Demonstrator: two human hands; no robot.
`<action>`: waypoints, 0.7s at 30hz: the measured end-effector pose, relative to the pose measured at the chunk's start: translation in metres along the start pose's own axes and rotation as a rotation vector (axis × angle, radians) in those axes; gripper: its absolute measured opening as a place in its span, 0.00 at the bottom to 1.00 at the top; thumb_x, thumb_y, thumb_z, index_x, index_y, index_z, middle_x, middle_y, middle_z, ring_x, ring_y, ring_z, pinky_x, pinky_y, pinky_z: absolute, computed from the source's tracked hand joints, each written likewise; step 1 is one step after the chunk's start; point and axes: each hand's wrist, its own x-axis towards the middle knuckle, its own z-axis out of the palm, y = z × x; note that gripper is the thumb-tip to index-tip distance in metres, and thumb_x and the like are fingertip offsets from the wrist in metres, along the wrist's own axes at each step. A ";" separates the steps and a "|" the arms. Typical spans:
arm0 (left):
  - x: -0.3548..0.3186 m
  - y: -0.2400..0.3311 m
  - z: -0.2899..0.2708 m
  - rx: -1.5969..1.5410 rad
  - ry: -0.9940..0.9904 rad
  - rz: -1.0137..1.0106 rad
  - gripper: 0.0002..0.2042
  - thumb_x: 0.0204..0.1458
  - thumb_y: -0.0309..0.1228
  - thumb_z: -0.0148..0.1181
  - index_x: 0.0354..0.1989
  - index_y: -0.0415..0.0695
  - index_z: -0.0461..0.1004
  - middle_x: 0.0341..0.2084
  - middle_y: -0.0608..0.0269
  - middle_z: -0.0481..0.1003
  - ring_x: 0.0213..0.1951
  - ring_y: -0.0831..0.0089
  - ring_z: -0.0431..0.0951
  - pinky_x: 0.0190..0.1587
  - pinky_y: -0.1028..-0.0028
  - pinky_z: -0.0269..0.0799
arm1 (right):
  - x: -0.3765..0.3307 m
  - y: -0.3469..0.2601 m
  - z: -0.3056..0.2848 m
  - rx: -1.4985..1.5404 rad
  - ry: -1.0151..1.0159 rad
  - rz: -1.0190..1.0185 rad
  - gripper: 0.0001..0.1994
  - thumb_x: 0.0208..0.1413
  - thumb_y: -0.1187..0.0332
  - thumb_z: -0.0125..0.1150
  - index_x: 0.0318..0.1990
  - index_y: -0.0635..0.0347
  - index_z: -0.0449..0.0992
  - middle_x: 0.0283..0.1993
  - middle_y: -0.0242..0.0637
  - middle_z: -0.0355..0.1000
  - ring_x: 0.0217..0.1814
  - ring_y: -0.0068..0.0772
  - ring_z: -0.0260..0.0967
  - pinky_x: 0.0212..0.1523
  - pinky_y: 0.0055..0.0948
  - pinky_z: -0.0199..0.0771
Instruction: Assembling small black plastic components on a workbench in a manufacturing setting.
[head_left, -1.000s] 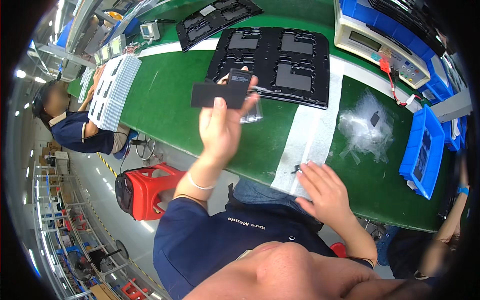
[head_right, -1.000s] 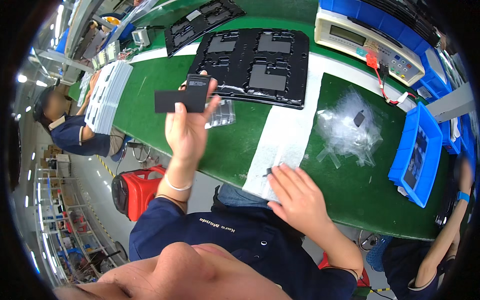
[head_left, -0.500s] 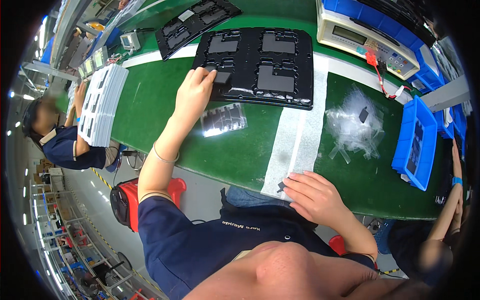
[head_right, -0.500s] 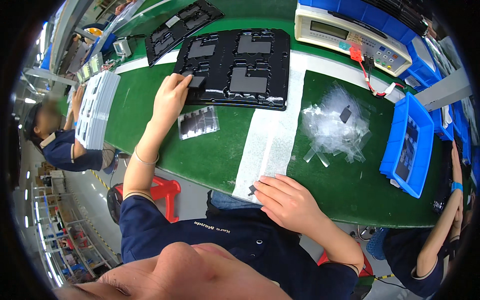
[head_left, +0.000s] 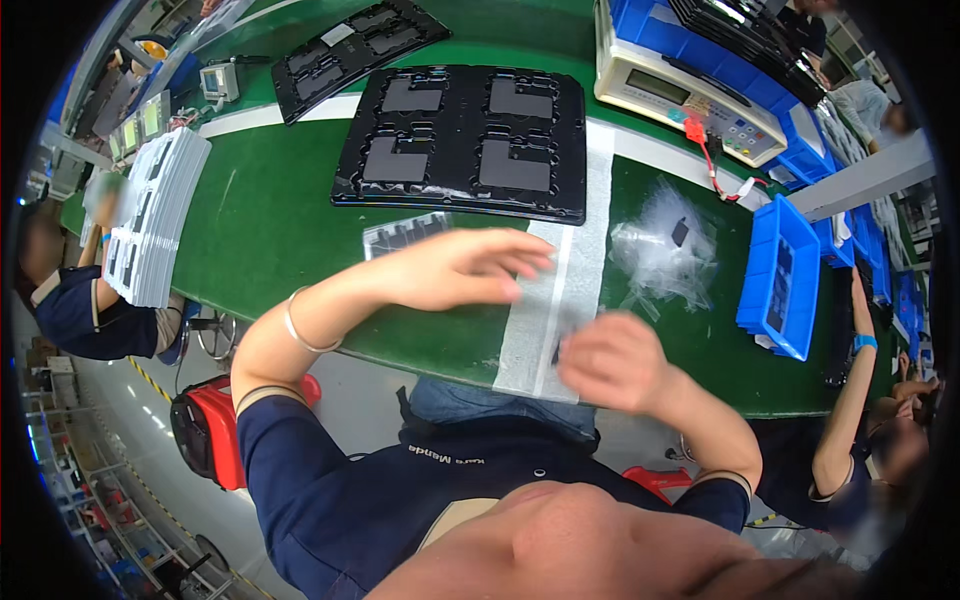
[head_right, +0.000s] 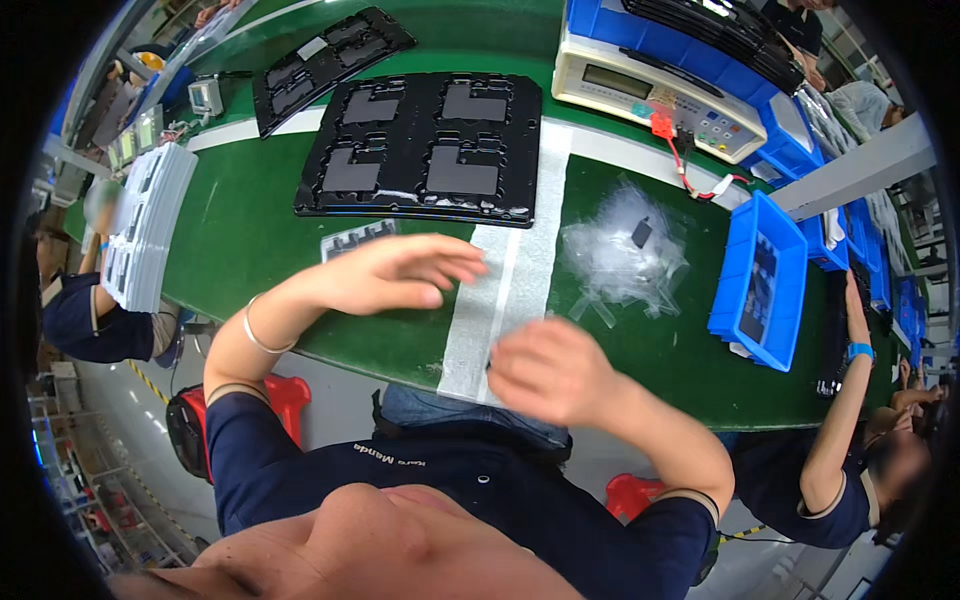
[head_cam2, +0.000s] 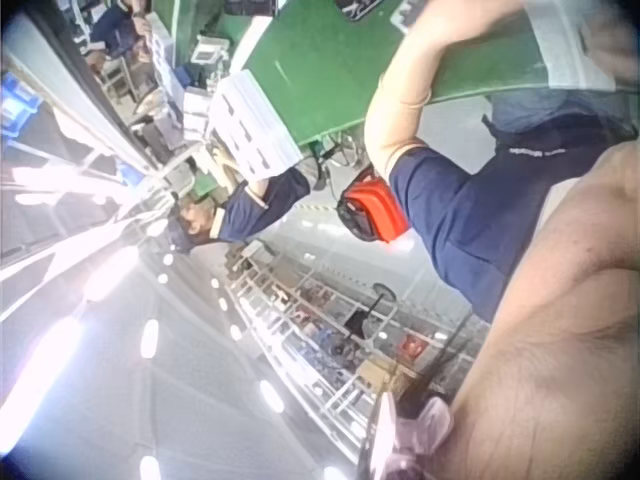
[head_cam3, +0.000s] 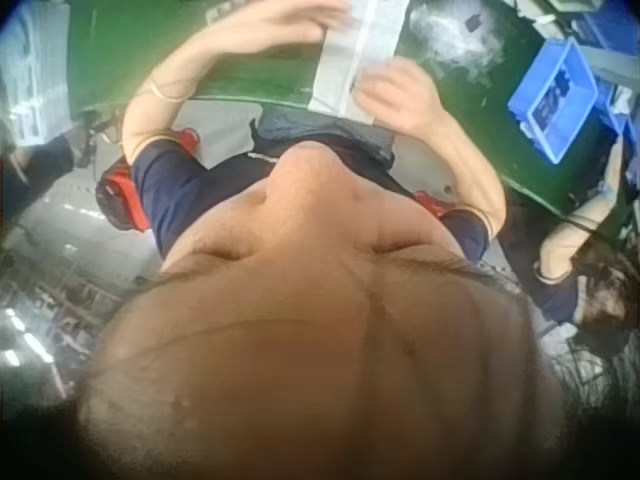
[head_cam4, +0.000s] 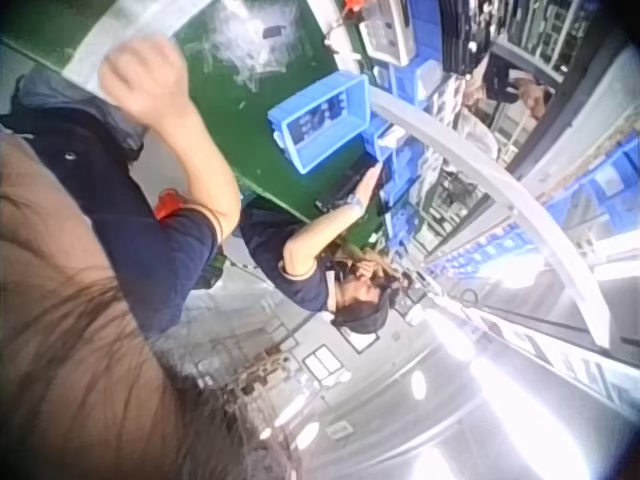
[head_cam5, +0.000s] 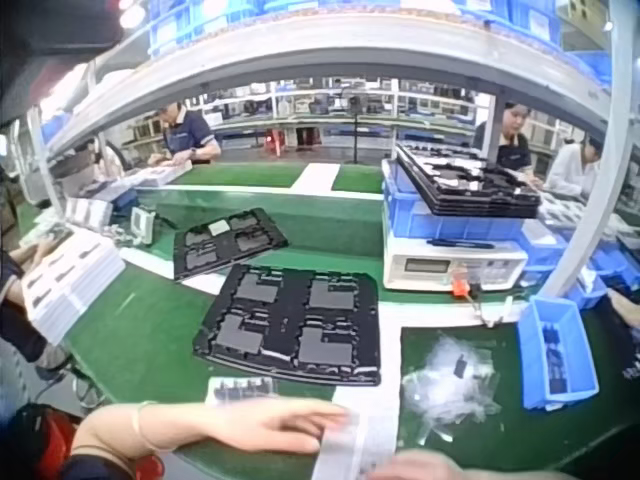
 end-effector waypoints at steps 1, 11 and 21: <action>0.011 -0.001 0.008 -0.118 -0.025 -0.036 0.21 0.54 0.24 0.52 0.58 0.38 0.60 0.49 0.57 0.68 0.52 0.70 0.68 0.54 0.70 0.65 | 0.011 0.011 -0.003 0.004 0.009 0.009 0.06 0.35 0.72 0.63 0.26 0.57 0.75 0.31 0.30 0.70 0.37 0.31 0.69 0.37 0.30 0.69; 0.051 -0.028 0.006 -0.223 0.239 -0.054 0.05 0.48 0.23 0.61 0.33 0.39 0.72 0.28 0.68 0.74 0.32 0.84 0.73 0.33 0.83 0.69 | -0.002 0.052 0.003 0.181 0.098 0.375 0.07 0.39 0.74 0.65 0.29 0.59 0.73 0.33 0.31 0.72 0.37 0.33 0.68 0.37 0.32 0.68; 0.040 -0.017 0.031 0.073 0.134 0.106 0.04 0.48 0.17 0.58 0.32 0.32 0.74 0.27 0.58 0.75 0.31 0.74 0.78 0.34 0.77 0.77 | -0.004 0.038 0.013 0.676 -0.030 0.857 0.12 0.46 0.66 0.65 0.24 0.60 0.67 0.22 0.34 0.66 0.23 0.30 0.65 0.24 0.26 0.64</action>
